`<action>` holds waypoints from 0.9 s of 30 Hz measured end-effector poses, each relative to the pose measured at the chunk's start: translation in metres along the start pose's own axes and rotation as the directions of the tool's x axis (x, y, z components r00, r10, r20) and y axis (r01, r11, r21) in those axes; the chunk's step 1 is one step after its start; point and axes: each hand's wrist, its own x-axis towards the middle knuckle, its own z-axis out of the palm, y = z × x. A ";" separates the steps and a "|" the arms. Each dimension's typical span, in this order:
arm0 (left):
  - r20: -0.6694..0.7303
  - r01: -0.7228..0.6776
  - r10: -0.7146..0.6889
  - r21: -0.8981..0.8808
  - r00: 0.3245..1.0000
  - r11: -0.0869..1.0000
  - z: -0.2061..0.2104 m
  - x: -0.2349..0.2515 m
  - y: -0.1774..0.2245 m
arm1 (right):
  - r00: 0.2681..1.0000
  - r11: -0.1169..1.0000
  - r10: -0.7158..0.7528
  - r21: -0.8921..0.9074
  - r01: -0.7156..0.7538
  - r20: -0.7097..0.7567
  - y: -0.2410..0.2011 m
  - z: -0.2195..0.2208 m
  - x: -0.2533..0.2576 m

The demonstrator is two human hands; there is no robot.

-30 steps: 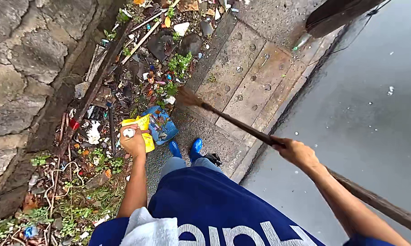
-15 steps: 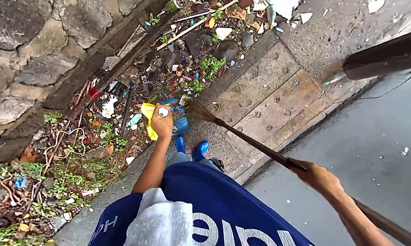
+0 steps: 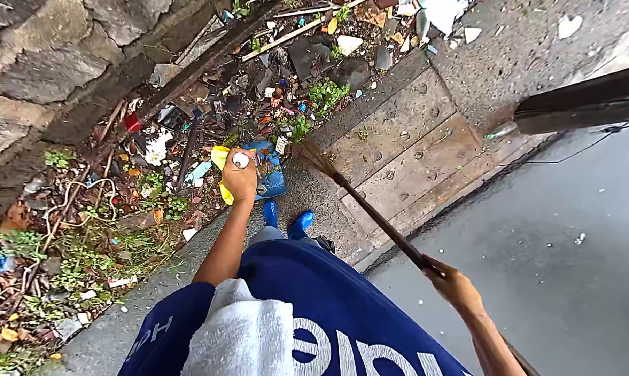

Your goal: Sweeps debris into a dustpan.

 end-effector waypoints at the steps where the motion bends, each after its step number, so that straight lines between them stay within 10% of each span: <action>1: -0.004 -0.005 0.005 0.002 1.000 1.000 -0.001 0.001 -0.001 | 0.999 1.000 0.018 -0.007 -0.018 -0.033 -0.007 -0.005 -0.006; 10: 0.047 0.033 -0.036 0.069 0.998 0.997 -0.004 0.002 0.006 | 0.987 0.960 -0.024 -0.272 0.067 0.159 -0.131 0.067 0.031; 18: 0.037 0.012 -0.011 -0.019 0.999 1.000 -0.015 0.012 -0.009 | 0.999 0.989 -0.022 -0.146 0.018 -0.030 -0.024 -0.007 -0.052; 23: 0.062 0.033 -0.033 0.004 0.997 0.999 -0.014 0.009 -0.005 | 0.978 0.981 0.185 -0.046 -0.190 -0.099 -0.045 0.059 -0.018; 27: 0.104 0.054 -0.061 0.070 0.993 0.996 -0.009 0.001 0.004 | 0.982 0.991 0.123 -0.065 -0.114 0.141 -0.069 0.083 0.016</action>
